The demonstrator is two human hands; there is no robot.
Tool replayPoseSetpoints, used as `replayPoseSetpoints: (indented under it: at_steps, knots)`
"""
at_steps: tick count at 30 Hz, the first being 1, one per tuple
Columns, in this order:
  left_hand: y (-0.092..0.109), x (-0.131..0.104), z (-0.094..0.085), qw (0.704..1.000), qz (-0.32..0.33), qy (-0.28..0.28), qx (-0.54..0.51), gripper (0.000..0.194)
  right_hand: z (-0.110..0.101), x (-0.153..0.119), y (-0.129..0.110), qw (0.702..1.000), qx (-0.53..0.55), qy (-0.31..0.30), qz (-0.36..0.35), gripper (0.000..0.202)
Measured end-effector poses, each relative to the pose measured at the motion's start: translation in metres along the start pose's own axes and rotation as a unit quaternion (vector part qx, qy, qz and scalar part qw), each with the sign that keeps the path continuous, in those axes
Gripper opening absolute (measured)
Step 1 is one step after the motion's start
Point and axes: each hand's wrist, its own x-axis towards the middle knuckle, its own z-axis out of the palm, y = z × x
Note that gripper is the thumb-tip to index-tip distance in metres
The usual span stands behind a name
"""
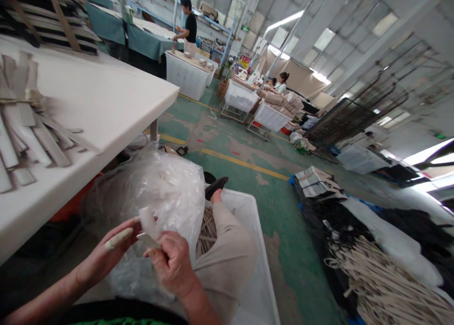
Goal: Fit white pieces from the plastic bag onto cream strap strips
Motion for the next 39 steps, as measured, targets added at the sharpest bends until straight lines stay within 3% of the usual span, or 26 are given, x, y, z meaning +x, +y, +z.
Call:
replayPoseSetpoints:
  at_steps: [6,13,16,19,22,28,33,39]
  knots:
    - [0.012,0.005,0.011,0.997,0.014,0.020,0.073,0.023,0.013,-0.004,0.007,0.998,-0.027,-0.054,-0.028,0.038]
    - [0.009,-0.005,0.020,0.993,0.041,-0.035,0.103,0.013,0.014,0.002,0.004,0.998,-0.045,0.003,-0.050,0.031]
    - [0.013,-0.004,0.020,0.989,0.052,-0.048,0.129,0.011,0.010,0.009,0.003,0.997,-0.050,-0.016,-0.060,0.028]
    - [0.021,0.001,0.014,0.981,0.070,-0.058,0.172,0.017,-0.001,0.014,0.001,1.000,-0.023,-0.010,-0.012,0.024]
    - [0.023,0.005,0.005,0.965,0.079,-0.082,0.237,0.023,-0.016,0.023,-0.005,0.998,0.047,0.016,0.044,0.026]
    - [0.007,0.011,-0.001,0.919,0.128,-0.106,0.357,0.026,-0.018,0.049,-0.019,0.984,0.158,-0.052,0.060,0.025]
    - [0.005,0.013,0.001,0.893,0.191,-0.082,0.400,0.026,-0.007,0.060,-0.025,0.980,0.193,-0.007,0.049,0.024]
    - [-0.017,0.015,-0.003,0.861,0.170,-0.101,0.468,0.035,-0.019,0.069,-0.036,0.972,0.224,0.062,0.014,0.021]
